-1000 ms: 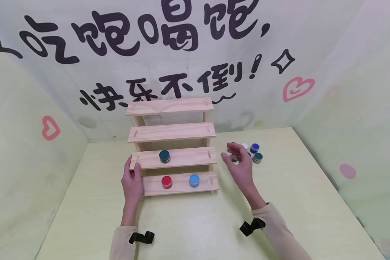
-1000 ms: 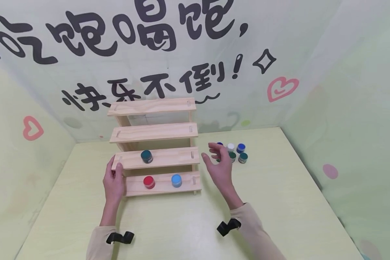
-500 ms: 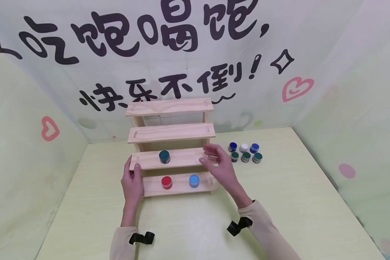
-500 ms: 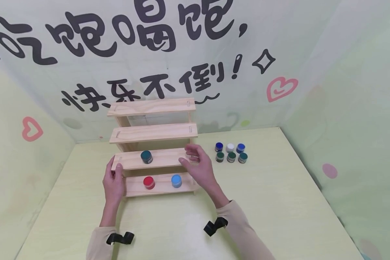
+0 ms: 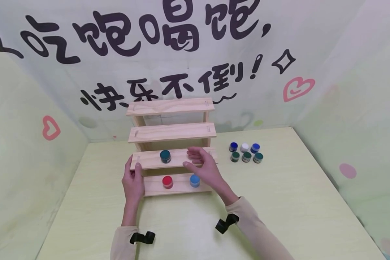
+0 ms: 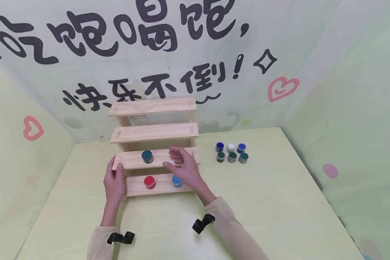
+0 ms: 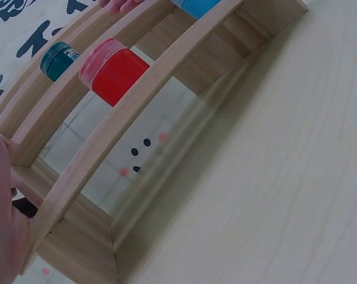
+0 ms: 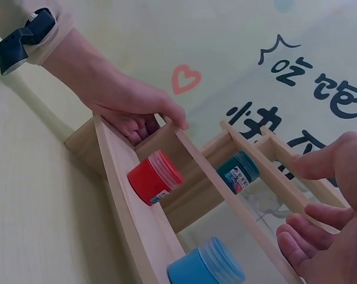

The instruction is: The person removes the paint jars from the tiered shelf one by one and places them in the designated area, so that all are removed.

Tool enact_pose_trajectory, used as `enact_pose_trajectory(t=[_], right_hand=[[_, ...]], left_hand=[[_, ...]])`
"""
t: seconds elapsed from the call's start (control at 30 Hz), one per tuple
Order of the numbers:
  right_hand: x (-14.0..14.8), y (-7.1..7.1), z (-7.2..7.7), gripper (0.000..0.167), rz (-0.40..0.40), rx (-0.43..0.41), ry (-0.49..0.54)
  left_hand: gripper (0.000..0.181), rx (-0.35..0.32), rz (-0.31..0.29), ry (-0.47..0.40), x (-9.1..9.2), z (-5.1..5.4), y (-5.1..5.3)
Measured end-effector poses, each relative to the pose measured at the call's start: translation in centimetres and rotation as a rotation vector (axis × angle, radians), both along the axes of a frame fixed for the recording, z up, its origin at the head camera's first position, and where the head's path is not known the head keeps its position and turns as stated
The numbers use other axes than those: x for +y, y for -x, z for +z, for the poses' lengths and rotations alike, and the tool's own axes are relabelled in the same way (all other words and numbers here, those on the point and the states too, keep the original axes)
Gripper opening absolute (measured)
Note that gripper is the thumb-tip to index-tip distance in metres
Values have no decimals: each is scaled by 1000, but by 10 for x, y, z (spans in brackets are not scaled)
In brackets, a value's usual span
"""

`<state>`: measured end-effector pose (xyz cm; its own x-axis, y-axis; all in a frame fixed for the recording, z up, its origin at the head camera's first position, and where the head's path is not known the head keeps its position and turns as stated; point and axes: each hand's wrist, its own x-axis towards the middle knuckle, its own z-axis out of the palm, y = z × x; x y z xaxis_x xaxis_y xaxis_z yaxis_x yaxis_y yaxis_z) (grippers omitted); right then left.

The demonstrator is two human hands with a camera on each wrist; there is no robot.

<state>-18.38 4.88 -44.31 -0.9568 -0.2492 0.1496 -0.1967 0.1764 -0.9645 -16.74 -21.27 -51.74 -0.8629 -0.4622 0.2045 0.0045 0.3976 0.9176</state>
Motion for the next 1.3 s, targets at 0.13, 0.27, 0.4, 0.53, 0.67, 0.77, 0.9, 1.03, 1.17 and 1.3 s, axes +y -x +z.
enact_pose_trajectory(t=[0.13,0.27,0.4,0.53,0.67,0.77,0.9,1.03,1.17,1.3], right_hand=[[-8,2,-1,55,17,2,1],[-14,5,0,55,45,-1,7],[-20,6,2,55,65,3,13],[-27,9,2,55,76,15,2],[-35,12,1,54,84,37,-10],[-41,13,0,54,85,55,-32],[-48,14,0,54,85,64,-66],[-54,16,-2,55,83,76,-97],[-59,17,-3,53,70,110,-159],[-63,17,-4,46,38,148,-208]], left_hand=[[49,5,6,6,0,0,0],[49,1,9,10,0,0,0],[49,7,4,8,0,0,-1],[49,22,0,14,0,1,-1],[48,23,3,12,0,0,-1],[49,15,1,5,0,1,-1],[50,10,-7,-7,1,1,-1],[50,9,-10,-14,0,-1,0],[50,14,-10,-8,0,-3,1],[50,12,-9,-4,-1,-4,1]])
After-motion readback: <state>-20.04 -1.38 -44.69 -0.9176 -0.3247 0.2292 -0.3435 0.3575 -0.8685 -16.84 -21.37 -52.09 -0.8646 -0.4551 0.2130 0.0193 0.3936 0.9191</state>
